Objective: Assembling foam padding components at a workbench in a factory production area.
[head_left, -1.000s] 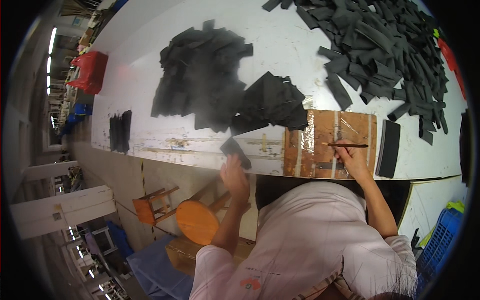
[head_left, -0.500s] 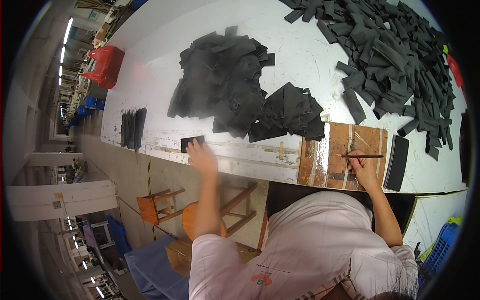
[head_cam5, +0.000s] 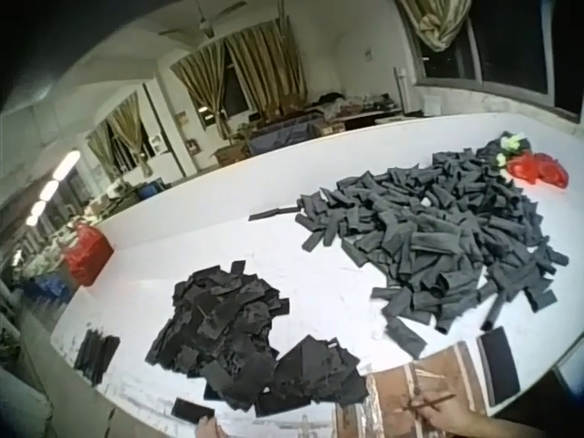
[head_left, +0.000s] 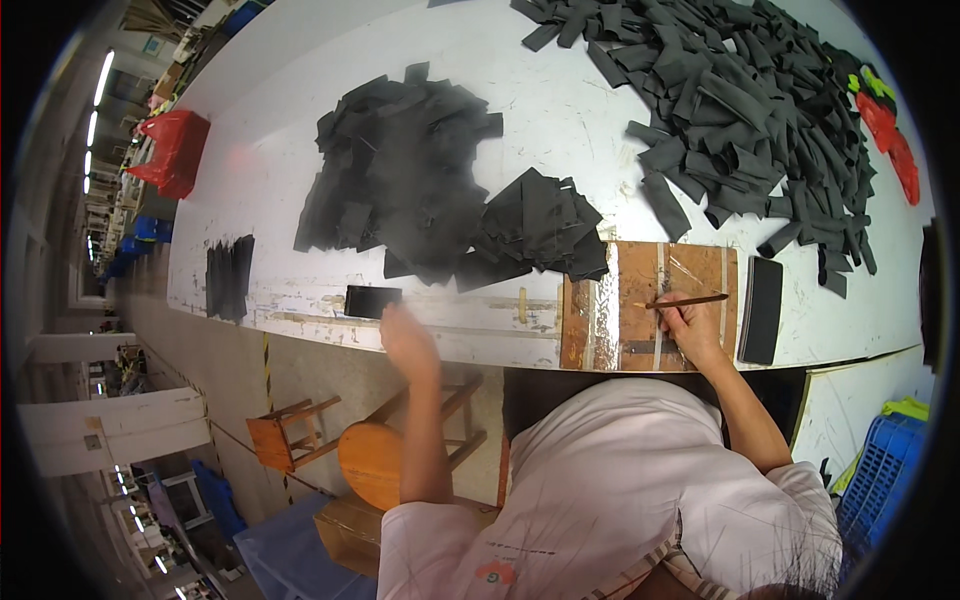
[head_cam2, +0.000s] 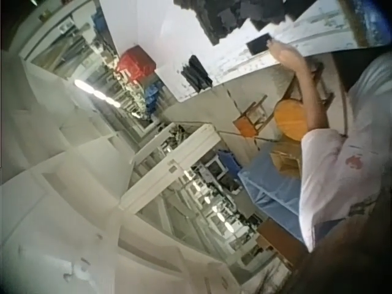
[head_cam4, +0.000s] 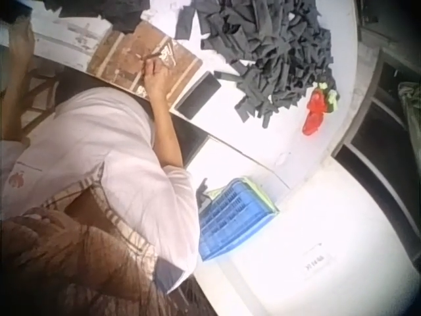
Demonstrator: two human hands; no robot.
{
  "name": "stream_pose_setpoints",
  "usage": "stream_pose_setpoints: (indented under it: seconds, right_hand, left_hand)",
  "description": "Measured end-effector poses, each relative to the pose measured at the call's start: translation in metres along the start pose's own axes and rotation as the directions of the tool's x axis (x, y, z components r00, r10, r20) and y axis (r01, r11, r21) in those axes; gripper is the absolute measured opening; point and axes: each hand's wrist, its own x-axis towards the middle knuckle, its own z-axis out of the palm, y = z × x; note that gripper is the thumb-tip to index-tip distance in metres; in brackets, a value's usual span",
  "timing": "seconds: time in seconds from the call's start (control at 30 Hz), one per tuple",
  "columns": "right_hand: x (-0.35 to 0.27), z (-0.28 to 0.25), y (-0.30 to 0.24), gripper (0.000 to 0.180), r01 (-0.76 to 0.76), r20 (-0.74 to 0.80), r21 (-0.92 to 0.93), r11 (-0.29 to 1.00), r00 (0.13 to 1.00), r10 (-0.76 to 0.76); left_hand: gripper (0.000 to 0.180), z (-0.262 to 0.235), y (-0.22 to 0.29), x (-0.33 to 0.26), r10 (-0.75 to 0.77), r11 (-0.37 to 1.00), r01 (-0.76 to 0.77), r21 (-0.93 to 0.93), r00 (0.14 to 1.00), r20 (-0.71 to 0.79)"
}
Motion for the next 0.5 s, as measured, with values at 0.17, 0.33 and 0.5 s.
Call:
stream_pose_setpoints:
  seconds: [0.17,0.33,0.5]
  right_hand:
    - [-0.006,-0.005,0.003,0.016,0.008,0.030,0.000,1.000,1.000,-0.008]
    - [-0.011,-0.005,-0.003,0.018,0.048,-0.048,-0.050,0.998,0.998,-0.050]
    - [-0.033,-0.017,-0.058,0.011,0.239,0.029,-0.240,0.941,0.971,-0.239]
  left_hand:
    - [0.019,-0.002,-0.003,0.020,-0.029,0.993,0.030,0.113,1.000,-0.013]
    - [0.008,-0.010,-0.007,0.030,-0.070,0.991,0.061,0.122,0.995,0.073]
    - [0.012,-0.062,0.073,0.014,-0.172,0.258,0.769,-0.585,0.632,0.755]
